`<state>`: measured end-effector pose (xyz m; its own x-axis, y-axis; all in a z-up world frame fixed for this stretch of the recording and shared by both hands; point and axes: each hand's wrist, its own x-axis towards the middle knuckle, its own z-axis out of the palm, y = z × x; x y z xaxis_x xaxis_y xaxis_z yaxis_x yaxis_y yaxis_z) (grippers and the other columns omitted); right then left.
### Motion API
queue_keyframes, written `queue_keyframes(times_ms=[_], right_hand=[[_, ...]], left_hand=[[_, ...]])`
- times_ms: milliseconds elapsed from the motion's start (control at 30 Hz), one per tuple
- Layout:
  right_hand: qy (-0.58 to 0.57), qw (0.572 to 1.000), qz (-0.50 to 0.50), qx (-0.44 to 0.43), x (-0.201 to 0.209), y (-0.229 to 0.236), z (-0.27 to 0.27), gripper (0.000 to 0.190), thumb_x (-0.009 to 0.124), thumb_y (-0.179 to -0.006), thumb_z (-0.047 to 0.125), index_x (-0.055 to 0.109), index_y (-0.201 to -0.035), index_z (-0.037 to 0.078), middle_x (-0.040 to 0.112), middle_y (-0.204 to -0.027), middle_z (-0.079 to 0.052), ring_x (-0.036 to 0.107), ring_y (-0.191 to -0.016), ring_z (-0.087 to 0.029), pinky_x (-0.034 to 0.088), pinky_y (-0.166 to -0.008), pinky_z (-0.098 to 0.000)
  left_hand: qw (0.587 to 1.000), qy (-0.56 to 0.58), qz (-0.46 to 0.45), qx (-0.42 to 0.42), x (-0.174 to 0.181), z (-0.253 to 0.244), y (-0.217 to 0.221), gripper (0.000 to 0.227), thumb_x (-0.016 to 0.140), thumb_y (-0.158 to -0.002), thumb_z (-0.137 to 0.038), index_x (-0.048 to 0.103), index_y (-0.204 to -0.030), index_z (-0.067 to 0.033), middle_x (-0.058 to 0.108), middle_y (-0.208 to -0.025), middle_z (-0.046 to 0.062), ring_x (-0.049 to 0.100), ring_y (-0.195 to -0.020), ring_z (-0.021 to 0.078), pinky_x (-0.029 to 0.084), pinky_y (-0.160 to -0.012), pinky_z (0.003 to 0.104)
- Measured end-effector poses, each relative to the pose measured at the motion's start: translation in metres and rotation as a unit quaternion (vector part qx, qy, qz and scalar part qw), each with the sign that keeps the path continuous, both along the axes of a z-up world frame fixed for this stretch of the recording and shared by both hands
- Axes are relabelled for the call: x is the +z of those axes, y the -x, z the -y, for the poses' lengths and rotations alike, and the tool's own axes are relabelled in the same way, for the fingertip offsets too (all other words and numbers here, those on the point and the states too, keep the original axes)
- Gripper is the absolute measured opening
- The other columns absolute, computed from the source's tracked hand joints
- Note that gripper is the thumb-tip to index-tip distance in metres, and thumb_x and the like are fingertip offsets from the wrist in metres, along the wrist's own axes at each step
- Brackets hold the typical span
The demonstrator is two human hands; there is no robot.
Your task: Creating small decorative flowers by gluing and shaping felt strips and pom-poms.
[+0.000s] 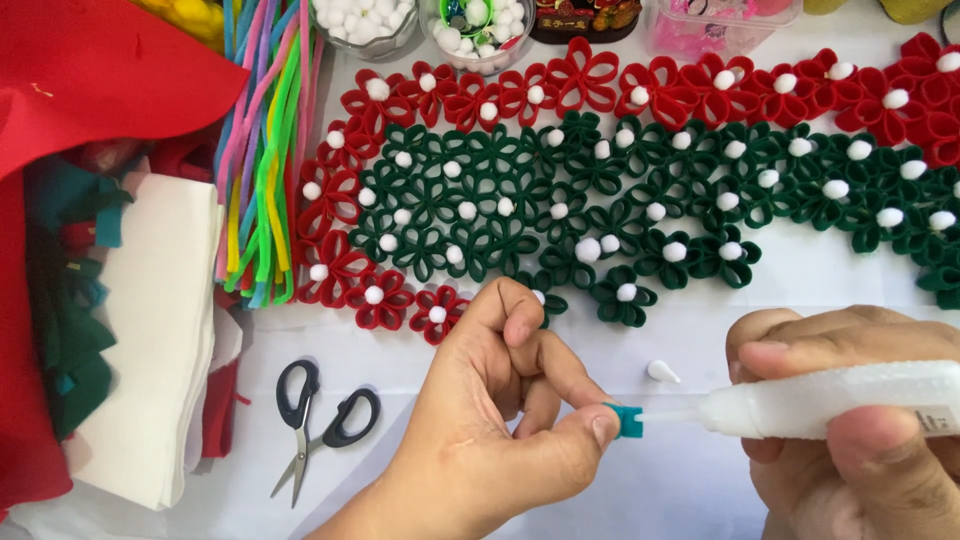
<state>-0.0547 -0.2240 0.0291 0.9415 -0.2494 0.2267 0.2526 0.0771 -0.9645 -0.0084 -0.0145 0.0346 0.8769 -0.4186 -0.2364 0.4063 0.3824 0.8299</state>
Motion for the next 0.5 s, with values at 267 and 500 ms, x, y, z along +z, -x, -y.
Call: queue_keyframes(times_ms=[267, 500], right_hand=[[0.008, 1.000, -0.002, 0.001, 0.0014, 0.0013, -0.0002, 0.038, 0.066, -0.104, 0.045, 0.072, -0.109, 0.008, 0.072, -0.089, 0.000, 0.064, -0.073, -0.007, 0.056, -0.066, -0.0138], [0.011, 1.000, -0.014, -0.013, 0.0039, 0.0024, -0.0021, 0.034, 0.065, -0.103, 0.043, 0.069, -0.109, 0.009, 0.073, -0.089, -0.002, 0.064, -0.073, -0.007, 0.055, -0.064, -0.0138]], left_hand=[[1.000, -0.003, -0.002, -0.002, 0.0009, -0.0004, -0.0005, 0.047, 0.070, -0.075, 0.009, 0.034, -0.099, -0.0094, 0.071, -0.080, 0.007, 0.036, -0.052, 0.0039, 0.032, -0.051, 0.018], [1.000, -0.019, -0.002, -0.004, 0.0030, -0.0001, -0.0015, 0.047, 0.070, -0.074, 0.008, 0.034, -0.097, -0.0103, 0.072, -0.078, 0.008, 0.036, -0.052, 0.0037, 0.031, -0.051, 0.018]])
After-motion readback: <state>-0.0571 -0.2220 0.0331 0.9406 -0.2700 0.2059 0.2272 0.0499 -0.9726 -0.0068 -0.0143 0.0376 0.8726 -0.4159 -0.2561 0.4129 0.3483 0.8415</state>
